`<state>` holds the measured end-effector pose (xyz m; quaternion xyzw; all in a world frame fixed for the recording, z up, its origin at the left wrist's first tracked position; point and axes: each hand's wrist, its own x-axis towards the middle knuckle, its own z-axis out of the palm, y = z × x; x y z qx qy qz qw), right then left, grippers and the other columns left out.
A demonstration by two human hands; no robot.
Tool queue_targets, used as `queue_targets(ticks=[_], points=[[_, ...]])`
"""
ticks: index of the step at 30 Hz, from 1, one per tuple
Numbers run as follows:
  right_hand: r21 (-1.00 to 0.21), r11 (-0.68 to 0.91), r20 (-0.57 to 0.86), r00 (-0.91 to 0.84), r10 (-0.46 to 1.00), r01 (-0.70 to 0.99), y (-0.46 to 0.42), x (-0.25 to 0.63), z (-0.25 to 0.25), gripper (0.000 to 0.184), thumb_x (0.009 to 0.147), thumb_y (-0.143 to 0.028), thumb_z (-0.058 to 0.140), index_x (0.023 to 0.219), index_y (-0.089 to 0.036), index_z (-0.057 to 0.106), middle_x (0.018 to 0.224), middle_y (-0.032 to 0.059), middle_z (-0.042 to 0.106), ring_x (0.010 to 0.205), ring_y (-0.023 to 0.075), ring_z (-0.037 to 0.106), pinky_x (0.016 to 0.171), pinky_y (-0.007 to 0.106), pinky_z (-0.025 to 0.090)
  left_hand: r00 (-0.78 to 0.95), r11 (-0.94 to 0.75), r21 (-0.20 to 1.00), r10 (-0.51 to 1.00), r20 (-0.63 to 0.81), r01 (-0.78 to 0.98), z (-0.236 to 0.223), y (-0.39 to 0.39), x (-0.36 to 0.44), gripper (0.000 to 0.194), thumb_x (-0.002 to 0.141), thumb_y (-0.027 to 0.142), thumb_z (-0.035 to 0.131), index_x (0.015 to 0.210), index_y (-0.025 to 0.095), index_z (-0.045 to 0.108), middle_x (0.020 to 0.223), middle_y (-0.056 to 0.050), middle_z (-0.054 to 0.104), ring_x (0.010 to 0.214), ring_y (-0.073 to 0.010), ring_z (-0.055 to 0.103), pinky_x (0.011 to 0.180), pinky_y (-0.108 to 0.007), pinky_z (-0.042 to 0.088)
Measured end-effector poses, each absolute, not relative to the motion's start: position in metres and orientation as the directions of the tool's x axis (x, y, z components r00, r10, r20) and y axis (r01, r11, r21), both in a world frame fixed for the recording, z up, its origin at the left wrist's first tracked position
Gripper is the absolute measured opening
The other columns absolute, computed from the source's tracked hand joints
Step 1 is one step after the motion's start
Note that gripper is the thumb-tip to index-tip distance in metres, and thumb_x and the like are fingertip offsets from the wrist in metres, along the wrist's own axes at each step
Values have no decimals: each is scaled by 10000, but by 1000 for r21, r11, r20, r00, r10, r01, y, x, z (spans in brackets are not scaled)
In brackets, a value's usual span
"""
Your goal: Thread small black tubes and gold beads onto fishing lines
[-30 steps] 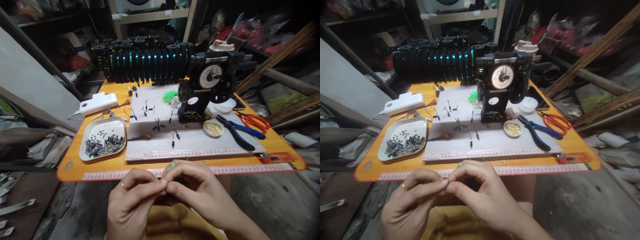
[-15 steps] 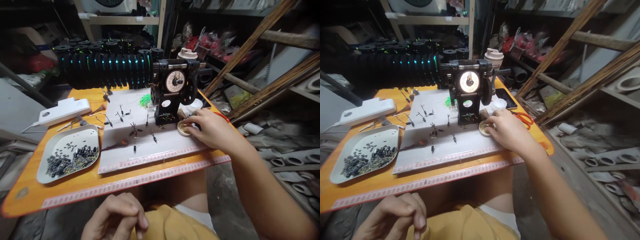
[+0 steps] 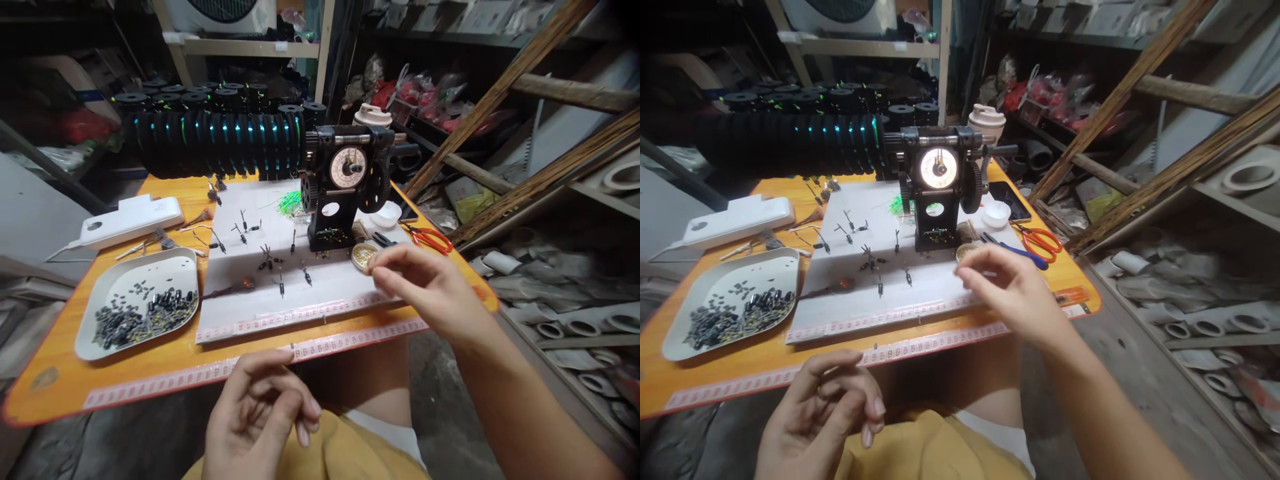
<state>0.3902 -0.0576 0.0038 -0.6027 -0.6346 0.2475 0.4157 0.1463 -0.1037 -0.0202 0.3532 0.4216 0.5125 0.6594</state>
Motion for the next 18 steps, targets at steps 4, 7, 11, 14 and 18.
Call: queue_targets(ticks=[4,7,11,14,18], points=[[-978,38,39,4,999,207,-88,352,-17,331,908,-507,656,873,-182,609,734,18,676,521,98,606,435,191,466,203,309,839,949,-241,-449,-19,-102,156,400,771,356,848,1070,244,608,592,43,711,473,-87,615,470,-140,491],[-974,-172,-166,-52,985,-149,-103,327,-25,325,798,-445,804,868,-185,622,701,3,696,533,91,642,477,171,518,251,339,814,936,-245,-471,-21,-104,159,419,789,353,834,1103,233,584,604,37,711,485,-93,625,480,-152,497],[-892,-279,-290,-22,957,-355,-113,310,-26,327,710,-313,891,858,-198,622,774,7,747,597,115,706,556,199,596,267,349,802,932,-244,-485,-24,-108,157,397,813,340,815,1113,238,576,616,39,715,501,-91,630,493,-151,500],[-902,-277,-295,4,956,-332,-115,307,-24,336,684,-280,906,860,-208,629,762,-7,753,622,127,726,591,203,618,272,356,785,930,-246,-508,-26,-110,154,388,811,323,821,1104,234,583,613,40,718,499,-82,630,493,-138,502],[-907,-275,-290,-2,957,-318,-114,305,-20,316,699,-278,897,860,-204,635,757,-6,752,605,116,720,583,187,612,274,366,777,927,-256,-513,-26,-110,151,405,808,315,825,1118,226,581,604,39,716,499,-84,634,487,-135,512]])
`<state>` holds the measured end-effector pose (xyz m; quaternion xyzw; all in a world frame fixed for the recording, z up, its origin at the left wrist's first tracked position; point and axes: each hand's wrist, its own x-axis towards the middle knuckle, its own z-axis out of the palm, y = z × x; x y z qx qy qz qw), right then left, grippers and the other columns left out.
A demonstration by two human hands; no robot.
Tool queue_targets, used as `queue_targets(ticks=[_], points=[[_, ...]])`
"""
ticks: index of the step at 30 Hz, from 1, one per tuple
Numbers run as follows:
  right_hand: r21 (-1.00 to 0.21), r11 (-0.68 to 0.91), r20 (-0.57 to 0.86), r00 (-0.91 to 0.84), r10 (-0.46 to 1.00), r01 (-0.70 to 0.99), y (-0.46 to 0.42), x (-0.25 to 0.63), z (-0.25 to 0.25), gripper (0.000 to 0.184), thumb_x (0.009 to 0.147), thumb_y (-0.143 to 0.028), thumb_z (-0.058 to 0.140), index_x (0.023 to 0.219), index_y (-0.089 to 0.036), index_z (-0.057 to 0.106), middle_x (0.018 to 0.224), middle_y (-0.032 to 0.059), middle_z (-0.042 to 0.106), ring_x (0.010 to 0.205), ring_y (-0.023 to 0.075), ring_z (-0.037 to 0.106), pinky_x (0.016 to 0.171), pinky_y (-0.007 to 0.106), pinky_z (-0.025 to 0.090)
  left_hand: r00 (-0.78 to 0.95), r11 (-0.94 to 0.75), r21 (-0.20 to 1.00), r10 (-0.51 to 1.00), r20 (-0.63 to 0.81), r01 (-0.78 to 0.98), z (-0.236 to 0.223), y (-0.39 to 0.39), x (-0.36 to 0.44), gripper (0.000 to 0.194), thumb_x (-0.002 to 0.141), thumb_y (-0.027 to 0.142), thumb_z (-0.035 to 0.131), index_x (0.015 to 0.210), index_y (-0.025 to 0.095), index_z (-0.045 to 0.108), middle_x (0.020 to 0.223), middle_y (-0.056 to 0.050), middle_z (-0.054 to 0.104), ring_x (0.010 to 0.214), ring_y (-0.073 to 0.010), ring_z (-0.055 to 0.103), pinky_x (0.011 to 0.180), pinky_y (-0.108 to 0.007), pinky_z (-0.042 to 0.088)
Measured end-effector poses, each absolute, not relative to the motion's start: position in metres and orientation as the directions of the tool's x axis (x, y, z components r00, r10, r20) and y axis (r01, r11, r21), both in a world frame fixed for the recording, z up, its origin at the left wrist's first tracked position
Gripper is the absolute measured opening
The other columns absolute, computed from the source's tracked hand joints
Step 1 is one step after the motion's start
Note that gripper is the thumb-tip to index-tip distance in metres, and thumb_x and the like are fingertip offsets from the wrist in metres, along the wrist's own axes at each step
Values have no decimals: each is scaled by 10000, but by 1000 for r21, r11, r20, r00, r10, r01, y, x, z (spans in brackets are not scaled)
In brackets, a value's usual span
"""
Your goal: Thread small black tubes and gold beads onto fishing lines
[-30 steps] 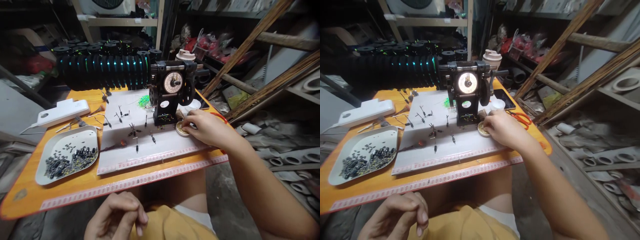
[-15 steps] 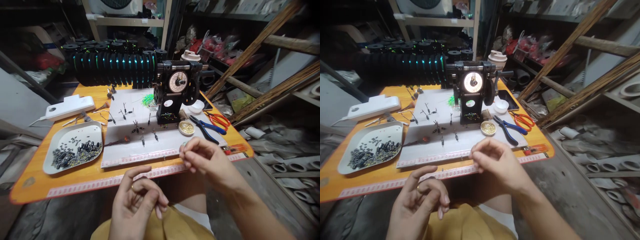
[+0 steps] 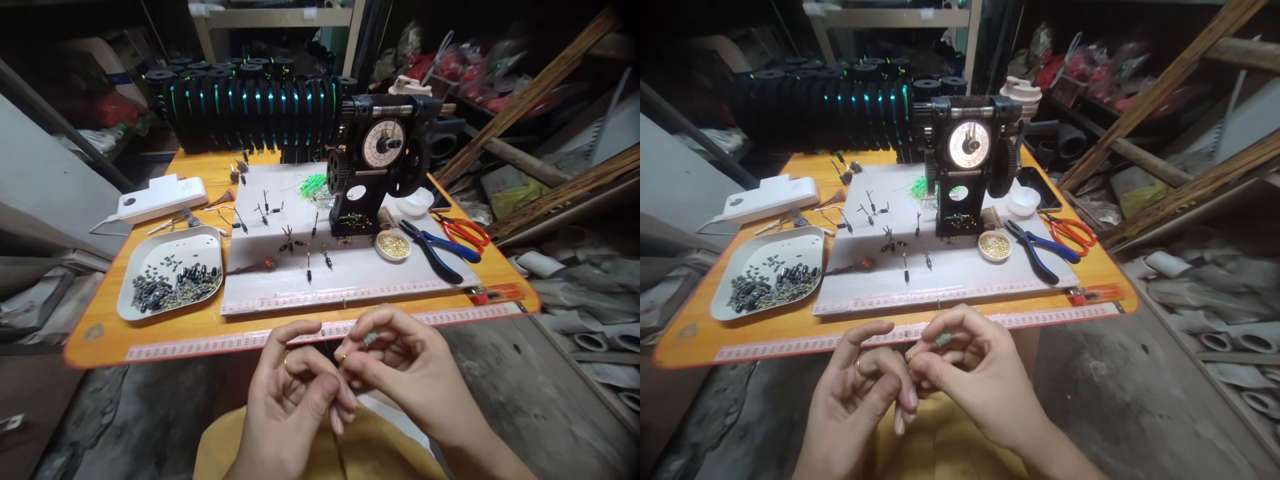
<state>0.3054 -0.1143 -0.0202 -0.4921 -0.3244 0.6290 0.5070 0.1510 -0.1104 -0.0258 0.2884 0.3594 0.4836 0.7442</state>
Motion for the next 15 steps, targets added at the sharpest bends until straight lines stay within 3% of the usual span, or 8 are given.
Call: queue_targets(ticks=[6,10,13,15], points=[[-924,-253,-264,-1,965,-287,-114,303,-19,283,717,-266,885,843,-207,638,760,-8,758,638,120,732,603,183,611,288,375,777,922,-257,-506,-24,-109,149,389,821,307,814,1127,234,584,616,43,715,504,-80,634,494,-133,520],[-972,-173,-176,5,984,-157,-115,306,-17,213,782,-279,837,842,-216,644,780,3,764,639,139,738,599,213,612,301,362,777,925,-232,-515,-28,-110,148,369,850,263,788,1153,231,580,644,37,715,525,-76,642,516,-130,525],[-982,124,110,-98,989,144,-118,313,-10,96,865,-181,749,930,-233,704,829,15,779,668,152,736,644,249,604,288,283,785,947,-139,-551,-36,-110,148,273,897,207,735,1126,252,595,683,43,718,557,-63,653,553,-124,534],[-875,360,296,-231,927,323,-119,317,-4,218,890,-93,693,1045,-244,720,845,11,784,702,149,727,678,248,580,270,145,800,963,22,-583,-44,-108,150,201,928,195,691,1088,273,597,714,47,724,594,-66,662,578,-134,546]])
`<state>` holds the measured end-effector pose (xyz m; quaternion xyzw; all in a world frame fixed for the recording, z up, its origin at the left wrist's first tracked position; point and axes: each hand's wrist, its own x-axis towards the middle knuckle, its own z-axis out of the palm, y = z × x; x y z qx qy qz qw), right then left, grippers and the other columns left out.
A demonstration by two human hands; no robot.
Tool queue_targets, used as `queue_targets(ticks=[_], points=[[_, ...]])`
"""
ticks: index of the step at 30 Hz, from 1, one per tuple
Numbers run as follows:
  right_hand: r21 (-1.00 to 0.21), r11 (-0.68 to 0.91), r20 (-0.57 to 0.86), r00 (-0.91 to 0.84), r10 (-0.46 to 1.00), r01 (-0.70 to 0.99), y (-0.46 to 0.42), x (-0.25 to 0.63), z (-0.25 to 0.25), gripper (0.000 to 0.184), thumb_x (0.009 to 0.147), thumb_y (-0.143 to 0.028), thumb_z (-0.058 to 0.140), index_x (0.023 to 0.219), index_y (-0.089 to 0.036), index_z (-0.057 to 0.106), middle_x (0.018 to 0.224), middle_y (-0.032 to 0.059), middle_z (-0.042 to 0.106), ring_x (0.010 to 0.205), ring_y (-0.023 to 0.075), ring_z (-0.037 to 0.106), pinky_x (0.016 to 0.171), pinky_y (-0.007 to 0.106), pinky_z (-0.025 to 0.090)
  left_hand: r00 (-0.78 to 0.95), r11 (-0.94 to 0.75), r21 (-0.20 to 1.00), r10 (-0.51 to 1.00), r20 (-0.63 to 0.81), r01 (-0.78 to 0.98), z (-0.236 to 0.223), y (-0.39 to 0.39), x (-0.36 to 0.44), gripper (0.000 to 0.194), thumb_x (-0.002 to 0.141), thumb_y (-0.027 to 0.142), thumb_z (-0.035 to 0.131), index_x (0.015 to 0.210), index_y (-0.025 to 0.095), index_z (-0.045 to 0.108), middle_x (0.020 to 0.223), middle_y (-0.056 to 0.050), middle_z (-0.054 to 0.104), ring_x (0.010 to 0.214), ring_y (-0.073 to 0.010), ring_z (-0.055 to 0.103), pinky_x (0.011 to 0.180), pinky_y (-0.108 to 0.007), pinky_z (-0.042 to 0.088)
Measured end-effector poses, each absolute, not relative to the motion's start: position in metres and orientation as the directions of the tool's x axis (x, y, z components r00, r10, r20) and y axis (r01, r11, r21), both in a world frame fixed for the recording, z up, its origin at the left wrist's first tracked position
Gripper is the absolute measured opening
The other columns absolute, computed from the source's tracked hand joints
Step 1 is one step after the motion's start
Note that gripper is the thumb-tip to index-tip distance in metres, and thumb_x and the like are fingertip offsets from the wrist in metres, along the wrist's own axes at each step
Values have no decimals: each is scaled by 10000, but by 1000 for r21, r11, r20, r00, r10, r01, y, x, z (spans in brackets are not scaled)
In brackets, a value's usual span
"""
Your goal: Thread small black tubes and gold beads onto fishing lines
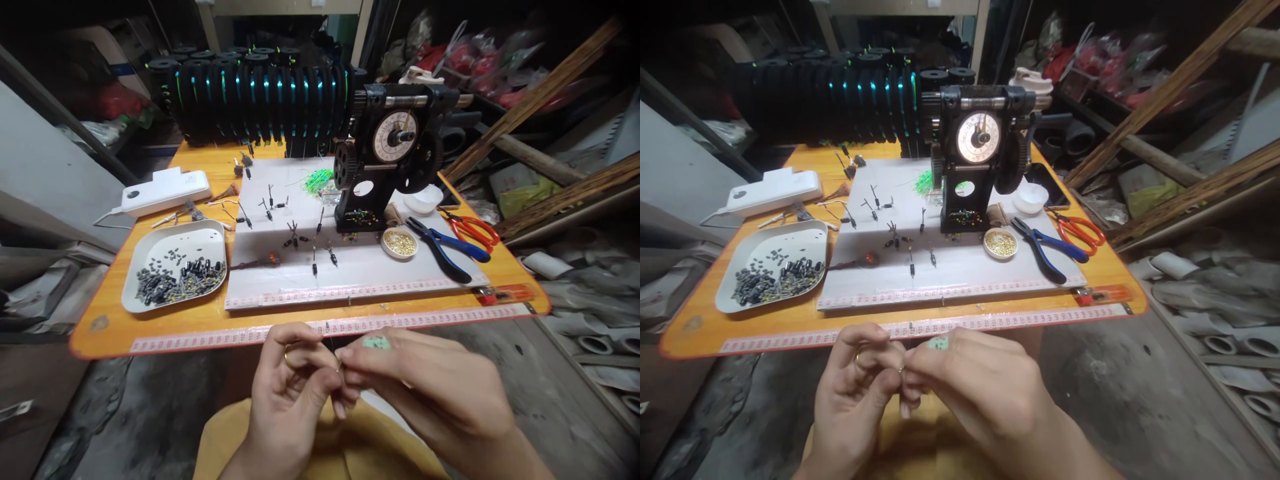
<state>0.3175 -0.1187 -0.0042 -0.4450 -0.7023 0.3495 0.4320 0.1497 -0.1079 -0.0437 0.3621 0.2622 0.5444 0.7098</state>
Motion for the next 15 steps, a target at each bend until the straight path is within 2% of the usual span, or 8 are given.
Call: queue_targets(ticks=[2,4,7,11,13,15], points=[[-820,416,343,-244,907,393,-118,320,0,259,902,-62,662,1075,-249,709,852,-2,777,708,128,715,675,220,558,244,-22,803,947,207,-596,-50,-105,151,166,956,202,649,1084,285,585,735,42,735,622,-72,658,595,-149,552],[-873,317,276,-159,948,370,-115,319,2,206,912,-91,663,1039,-250,697,864,-12,755,695,104,702,652,190,547,223,-141,800,919,324,-584,-55,-102,152,169,974,201,620,1112,286,569,735,34,733,634,-77,641,613,-163,553],[-926,229,185,-171,968,299,-109,314,2,157,893,-163,715,1010,-267,713,847,-18,706,755,110,675,687,194,543,227,-174,820,911,344,-545,-59,-100,150,189,980,167,602,1116,293,566,734,44,698,640,-76,630,649,-184,557],[-881,321,261,-207,943,348,-109,310,-4,147,889,-99,685,873,-240,720,806,-10,653,774,113,608,704,201,502,281,-159,889,912,298,-428,-62,-102,140,271,944,164,653,1163,308,586,847,18,701,706,-102,686,670,-194,579],[-860,364,314,-191,930,359,-113,309,-8,173,900,-69,641,888,-230,703,838,4,635,784,116,600,707,203,502,311,-248,927,890,332,-281,-61,-101,134,291,906,123,685,1149,273,627,879,-8,717,742,-116,701,687,-184,582],[-860,382,343,-171,924,338,-117,310,-11,163,915,-92,626,917,-237,702,868,23,631,821,139,616,726,228,522,340,-400,908,842,418,-125,-57,-96,129,231,879,49,673,1042,213,674,834,-19,720,740,-117,698,704,-175,574]])
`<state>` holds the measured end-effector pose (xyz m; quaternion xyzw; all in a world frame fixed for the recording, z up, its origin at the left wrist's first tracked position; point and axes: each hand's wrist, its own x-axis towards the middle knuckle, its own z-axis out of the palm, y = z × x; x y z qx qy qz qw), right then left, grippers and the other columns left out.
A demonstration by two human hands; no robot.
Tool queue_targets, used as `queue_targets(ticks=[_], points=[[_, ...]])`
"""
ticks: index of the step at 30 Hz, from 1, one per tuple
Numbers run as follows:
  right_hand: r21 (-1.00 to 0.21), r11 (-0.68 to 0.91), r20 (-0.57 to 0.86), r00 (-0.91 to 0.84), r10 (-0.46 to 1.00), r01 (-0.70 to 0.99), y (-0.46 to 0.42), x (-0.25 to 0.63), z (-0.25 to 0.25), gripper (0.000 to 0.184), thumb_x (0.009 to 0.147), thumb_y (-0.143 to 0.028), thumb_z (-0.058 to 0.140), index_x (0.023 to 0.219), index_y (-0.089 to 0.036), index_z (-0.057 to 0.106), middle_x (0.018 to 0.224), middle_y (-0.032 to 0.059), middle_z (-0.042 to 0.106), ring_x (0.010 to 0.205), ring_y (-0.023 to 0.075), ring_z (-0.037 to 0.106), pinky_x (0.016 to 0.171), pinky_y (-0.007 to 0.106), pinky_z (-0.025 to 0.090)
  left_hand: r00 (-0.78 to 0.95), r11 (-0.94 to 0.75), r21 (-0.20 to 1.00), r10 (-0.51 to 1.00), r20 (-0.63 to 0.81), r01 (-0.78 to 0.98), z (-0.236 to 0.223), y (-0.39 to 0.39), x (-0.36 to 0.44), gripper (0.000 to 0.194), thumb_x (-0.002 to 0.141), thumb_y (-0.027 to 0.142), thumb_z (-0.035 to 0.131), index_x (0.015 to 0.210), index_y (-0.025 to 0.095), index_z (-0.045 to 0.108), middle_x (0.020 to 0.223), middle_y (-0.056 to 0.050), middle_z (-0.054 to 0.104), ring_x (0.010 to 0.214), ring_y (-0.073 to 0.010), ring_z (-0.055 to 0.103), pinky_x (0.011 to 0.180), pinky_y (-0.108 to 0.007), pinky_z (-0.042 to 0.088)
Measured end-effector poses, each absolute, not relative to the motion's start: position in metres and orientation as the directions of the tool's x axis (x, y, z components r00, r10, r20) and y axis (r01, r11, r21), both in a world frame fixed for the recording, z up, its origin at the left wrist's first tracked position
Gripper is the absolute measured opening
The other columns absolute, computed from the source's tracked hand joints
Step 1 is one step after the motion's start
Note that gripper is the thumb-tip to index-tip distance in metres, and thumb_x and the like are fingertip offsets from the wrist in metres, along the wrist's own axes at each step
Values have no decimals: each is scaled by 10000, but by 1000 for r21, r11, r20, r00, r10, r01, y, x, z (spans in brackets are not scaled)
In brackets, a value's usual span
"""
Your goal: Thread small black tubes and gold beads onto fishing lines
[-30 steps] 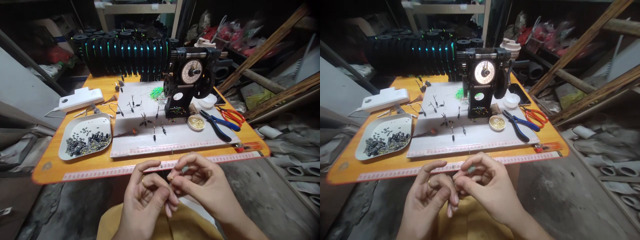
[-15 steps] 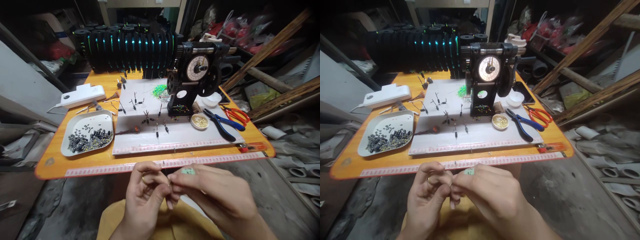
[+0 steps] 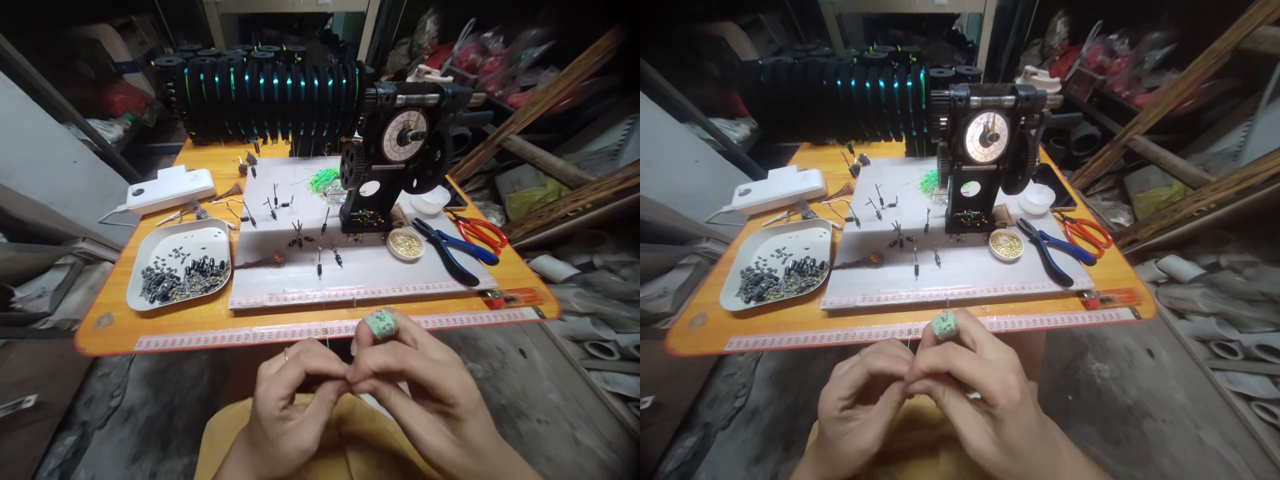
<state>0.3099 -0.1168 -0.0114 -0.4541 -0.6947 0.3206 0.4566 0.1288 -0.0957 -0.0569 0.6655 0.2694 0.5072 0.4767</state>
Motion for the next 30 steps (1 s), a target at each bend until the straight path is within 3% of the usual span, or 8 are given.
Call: queue_targets(ticks=[3,7,10,14,18,22,26,30], points=[[-899,317,291,-129,948,301,-116,310,-12,37,887,-240,712,924,-235,710,848,46,632,836,193,643,724,293,558,393,-536,844,776,493,1,-52,-86,122,179,879,1,638,928,164,693,894,-57,727,813,-132,714,767,-193,581],[-960,166,152,-82,985,224,-108,306,-10,259,807,-427,795,931,-224,691,838,52,634,811,206,651,710,320,573,431,-624,769,737,520,140,-53,-79,116,118,905,88,669,930,171,749,1299,-129,593,1090,-190,669,948,-273,569],[-989,43,35,-61,998,140,-107,303,-12,334,774,-466,819,942,-221,664,828,41,633,797,195,650,703,309,568,362,-654,723,744,561,224,-53,-81,116,150,892,88,688,965,183,777,1118,-86,568,915,-135,675,776,-209,604],[-990,-144,-144,-60,988,8,-113,305,-19,361,781,-456,821,950,-220,607,813,20,630,750,162,639,666,274,545,348,-509,853,825,444,119,-47,-85,121,174,881,31,669,929,164,770,883,-48,704,782,-125,725,673,-161,616],[-945,-304,-287,-138,948,-120,-118,309,-22,299,859,-394,772,949,-240,531,810,-26,615,718,95,596,662,203,494,269,-232,972,935,230,-25,-45,-88,126,237,805,18,743,889,235,791,778,18,764,634,-99,728,599,-128,606],[-929,-338,-310,-184,933,-149,-119,311,-22,294,866,-354,774,935,-240,512,826,-52,580,717,64,550,655,167,452,246,14,969,968,48,-245,-49,-92,128,351,780,-1,766,964,298,785,804,50,805,665,-106,769,652,-128,623],[-925,-350,-321,-188,928,-149,-117,311,-22,294,871,-352,769,919,-230,506,835,-52,567,716,63,530,652,173,441,276,78,953,961,6,-292,-51,-94,130,339,787,6,770,978,286,770,809,40,817,681,-120,779,674,-153,637],[-916,-364,-331,-195,923,-167,-115,311,-22,342,834,-334,808,872,-218,488,794,-57,581,681,61,512,618,173,417,276,6,977,960,55,-214,-49,-93,127,326,780,37,794,998,276,752,825,36,816,692,-137,785,684,-174,646]])
